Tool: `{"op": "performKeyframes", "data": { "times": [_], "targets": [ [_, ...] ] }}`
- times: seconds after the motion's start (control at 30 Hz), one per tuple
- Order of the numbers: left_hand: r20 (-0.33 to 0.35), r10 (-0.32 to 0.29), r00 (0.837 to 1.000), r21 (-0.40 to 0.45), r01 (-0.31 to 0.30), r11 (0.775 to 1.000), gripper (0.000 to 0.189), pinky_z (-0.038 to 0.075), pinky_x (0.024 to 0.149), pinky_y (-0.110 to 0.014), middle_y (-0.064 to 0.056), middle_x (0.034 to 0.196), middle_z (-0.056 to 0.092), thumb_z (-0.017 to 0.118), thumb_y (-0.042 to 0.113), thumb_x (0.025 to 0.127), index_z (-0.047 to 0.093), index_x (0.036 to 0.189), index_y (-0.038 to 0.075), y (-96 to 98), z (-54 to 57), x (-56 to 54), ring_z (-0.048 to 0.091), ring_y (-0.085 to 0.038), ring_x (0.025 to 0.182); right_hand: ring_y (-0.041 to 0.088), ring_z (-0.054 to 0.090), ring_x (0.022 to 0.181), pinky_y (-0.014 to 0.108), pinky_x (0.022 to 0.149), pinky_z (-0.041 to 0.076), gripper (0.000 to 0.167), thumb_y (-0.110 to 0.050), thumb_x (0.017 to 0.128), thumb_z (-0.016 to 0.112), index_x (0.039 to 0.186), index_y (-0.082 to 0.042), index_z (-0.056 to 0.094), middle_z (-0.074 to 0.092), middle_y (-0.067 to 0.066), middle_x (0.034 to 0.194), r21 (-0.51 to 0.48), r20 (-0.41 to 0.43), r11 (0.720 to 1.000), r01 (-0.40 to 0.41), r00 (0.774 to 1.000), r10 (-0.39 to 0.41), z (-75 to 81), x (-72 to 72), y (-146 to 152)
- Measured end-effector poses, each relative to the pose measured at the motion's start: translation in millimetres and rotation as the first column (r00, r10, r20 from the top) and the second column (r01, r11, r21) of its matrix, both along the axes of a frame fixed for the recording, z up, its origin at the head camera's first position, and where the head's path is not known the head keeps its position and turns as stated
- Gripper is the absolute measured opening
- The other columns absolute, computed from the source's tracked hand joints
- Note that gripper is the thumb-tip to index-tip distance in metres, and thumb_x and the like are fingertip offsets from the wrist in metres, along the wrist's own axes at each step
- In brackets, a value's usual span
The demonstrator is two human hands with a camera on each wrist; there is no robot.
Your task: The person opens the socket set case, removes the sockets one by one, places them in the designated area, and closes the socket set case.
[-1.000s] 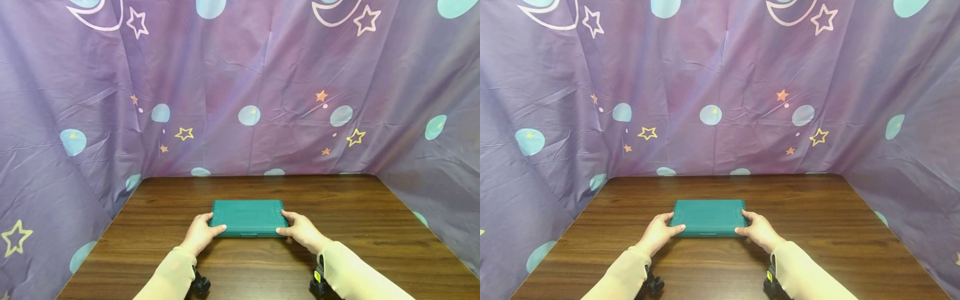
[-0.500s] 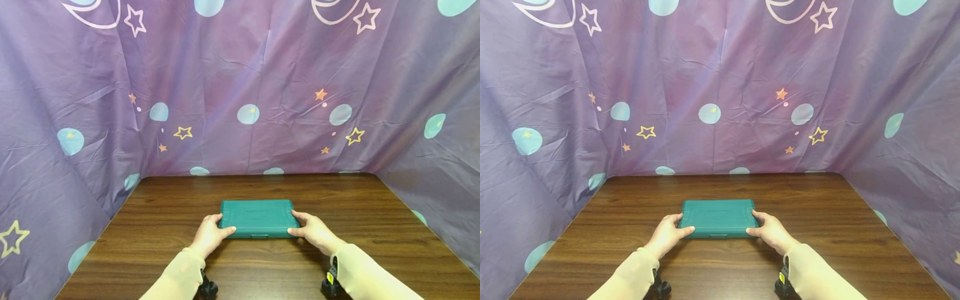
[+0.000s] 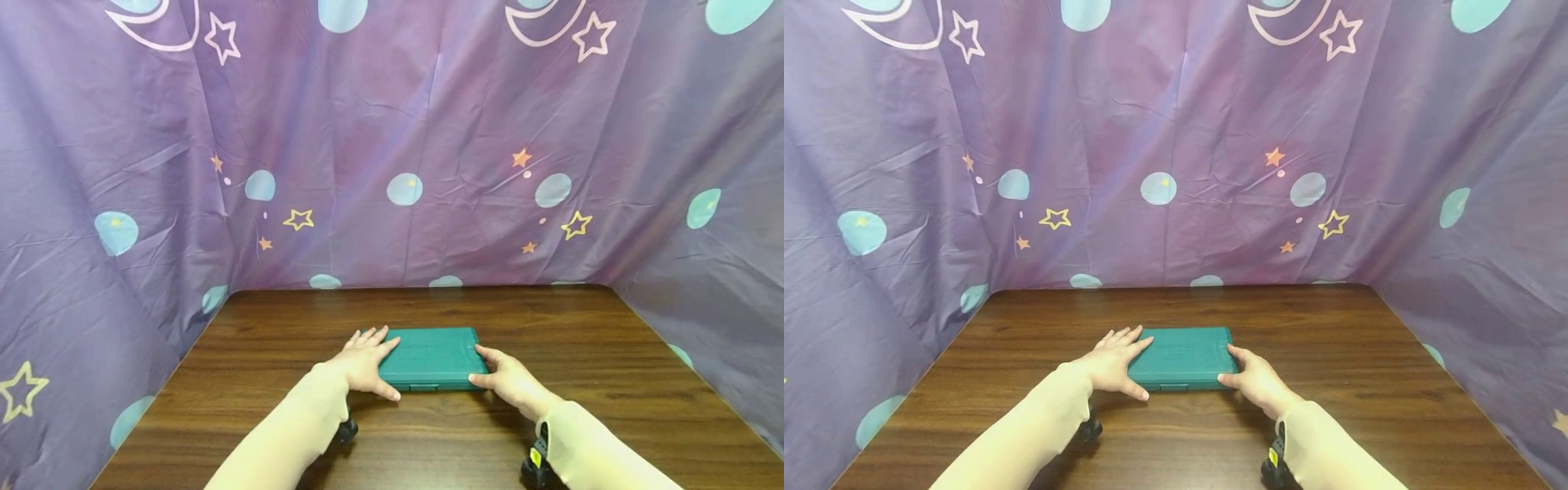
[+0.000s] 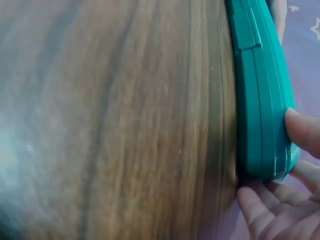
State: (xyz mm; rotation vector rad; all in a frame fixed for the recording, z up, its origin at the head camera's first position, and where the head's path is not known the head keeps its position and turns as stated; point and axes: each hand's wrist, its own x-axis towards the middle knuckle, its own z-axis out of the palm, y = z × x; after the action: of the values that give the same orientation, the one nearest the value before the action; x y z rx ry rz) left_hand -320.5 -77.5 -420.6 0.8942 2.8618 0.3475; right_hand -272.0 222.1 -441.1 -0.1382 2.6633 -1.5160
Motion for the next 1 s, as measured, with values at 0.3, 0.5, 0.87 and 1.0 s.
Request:
{"op": "performKeyframes", "data": {
  "times": [0.3, 0.5, 0.87, 1.0],
  "targets": [
    [0.017, 0.033, 0.999, -0.097, -0.031, 0.995, 0.106, 0.016, 0.116, -0.046, -0.011, 0.160, 0.014, 0.082, 0.059, 0.064, 0.030, 0.152, 0.030, 12.6, -0.1, -5.6, 0.013, -0.031, 0.146, 0.043, 0.049, 0.121, 0.053, 0.100, 0.039, 0.067, -0.017, 0.084, 0.075, 0.137, 0.009, 0.044, 0.049, 0.031, 0.132, 0.099, -0.102, 0.992, 0.084, 0.992, -0.074, -0.2, 8.4, -7.5],
    [0.027, 0.023, 0.999, -0.089, -0.020, 0.996, 0.105, 0.016, 0.116, -0.049, -0.012, 0.160, 0.016, 0.083, 0.055, 0.065, 0.029, 0.152, 0.031, 13.0, -1.0, -7.5, 0.011, -0.035, 0.146, 0.027, 0.057, 0.090, 0.040, 0.079, 0.047, 0.039, -0.013, 0.083, 0.074, 0.115, 0.003, 0.060, 0.060, 0.015, 0.099, 0.071, -0.257, 0.965, 0.251, 0.940, -0.225, 6.9, 23.3, -34.0],
    [-0.070, 0.000, 0.998, -0.166, -0.011, 0.986, 0.102, 0.032, 0.109, -0.049, -0.011, 0.155, 0.029, 0.083, 0.054, 0.063, 0.035, 0.149, 0.032, 16.4, 5.8, -11.1, 0.026, -0.034, 0.141, 0.013, 0.062, 0.070, 0.027, 0.063, 0.054, 0.026, -0.016, 0.095, 0.058, 0.108, 0.006, 0.054, 0.061, 0.003, 0.079, -0.596, 0.376, 0.760, 0.258, 0.926, -0.020, -13.6, 47.1, -97.5],
    [-0.047, 0.004, 0.999, -0.168, -0.012, 0.986, 0.100, 0.033, 0.108, -0.049, -0.009, 0.155, 0.029, 0.082, 0.053, 0.064, 0.035, 0.150, 0.033, 16.0, 8.3, -14.6, 0.026, -0.033, 0.142, 0.013, 0.065, 0.069, 0.027, 0.066, 0.056, 0.030, -0.021, 0.098, 0.057, 0.108, 0.008, 0.052, 0.062, 0.004, 0.078, -0.663, 0.424, 0.675, 0.323, 0.906, -0.018, -16.3, 43.9, -106.9]
  ]
}}
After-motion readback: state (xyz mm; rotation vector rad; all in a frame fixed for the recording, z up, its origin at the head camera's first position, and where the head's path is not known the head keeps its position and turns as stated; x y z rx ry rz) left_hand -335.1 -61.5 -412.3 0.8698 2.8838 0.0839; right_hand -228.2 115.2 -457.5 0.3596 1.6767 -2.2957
